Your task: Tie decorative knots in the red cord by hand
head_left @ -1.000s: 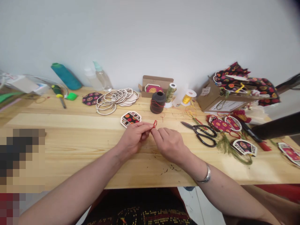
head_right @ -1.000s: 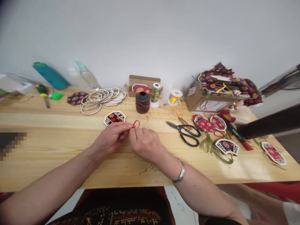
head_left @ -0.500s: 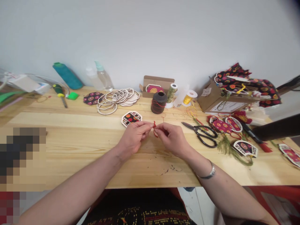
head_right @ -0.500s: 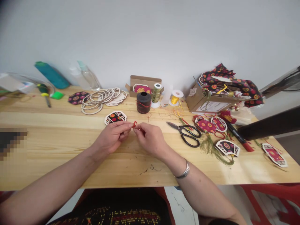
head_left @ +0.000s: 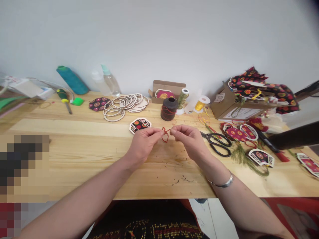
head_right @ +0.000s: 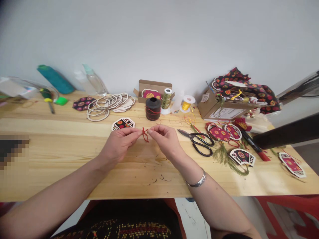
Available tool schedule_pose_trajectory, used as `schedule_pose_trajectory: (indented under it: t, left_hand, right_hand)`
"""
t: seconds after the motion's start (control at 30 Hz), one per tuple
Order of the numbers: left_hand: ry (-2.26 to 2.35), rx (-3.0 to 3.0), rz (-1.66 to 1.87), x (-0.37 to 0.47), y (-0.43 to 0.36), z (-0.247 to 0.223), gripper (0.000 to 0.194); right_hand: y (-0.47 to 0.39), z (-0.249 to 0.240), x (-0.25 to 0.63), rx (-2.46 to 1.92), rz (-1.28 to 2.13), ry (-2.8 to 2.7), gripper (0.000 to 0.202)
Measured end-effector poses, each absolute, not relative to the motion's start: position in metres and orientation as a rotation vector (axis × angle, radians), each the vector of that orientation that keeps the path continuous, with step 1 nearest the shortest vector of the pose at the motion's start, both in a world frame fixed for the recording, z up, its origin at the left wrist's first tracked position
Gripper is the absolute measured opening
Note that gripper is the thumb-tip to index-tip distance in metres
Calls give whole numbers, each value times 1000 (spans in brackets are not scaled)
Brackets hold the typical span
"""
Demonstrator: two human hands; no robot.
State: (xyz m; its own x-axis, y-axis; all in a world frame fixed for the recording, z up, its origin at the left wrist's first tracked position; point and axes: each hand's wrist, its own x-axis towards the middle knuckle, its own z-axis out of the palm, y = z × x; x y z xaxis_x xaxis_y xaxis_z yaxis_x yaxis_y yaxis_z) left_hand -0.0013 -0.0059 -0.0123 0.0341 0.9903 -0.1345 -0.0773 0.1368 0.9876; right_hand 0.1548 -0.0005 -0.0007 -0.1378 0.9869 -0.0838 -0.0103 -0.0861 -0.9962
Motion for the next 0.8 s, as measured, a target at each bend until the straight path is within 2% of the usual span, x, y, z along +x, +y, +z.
schedule_pose_trajectory:
  t: [0.13, 0.23, 0.8]
  left_hand:
    - [1266, 1288, 1131, -3, -9, -11, 15]
    - [1302, 1372, 1140, -3, -9, -11, 16]
    - [1247, 1155, 1121, 0, -9, -8, 13]
  right_hand:
    - [1, -6, 156, -1052, 1652, -1134, 19]
    - [-1, -6, 155, -1018, 1712, -1139, 21]
    - [-2, 0, 156, -1231, 1250, -1604, 14]
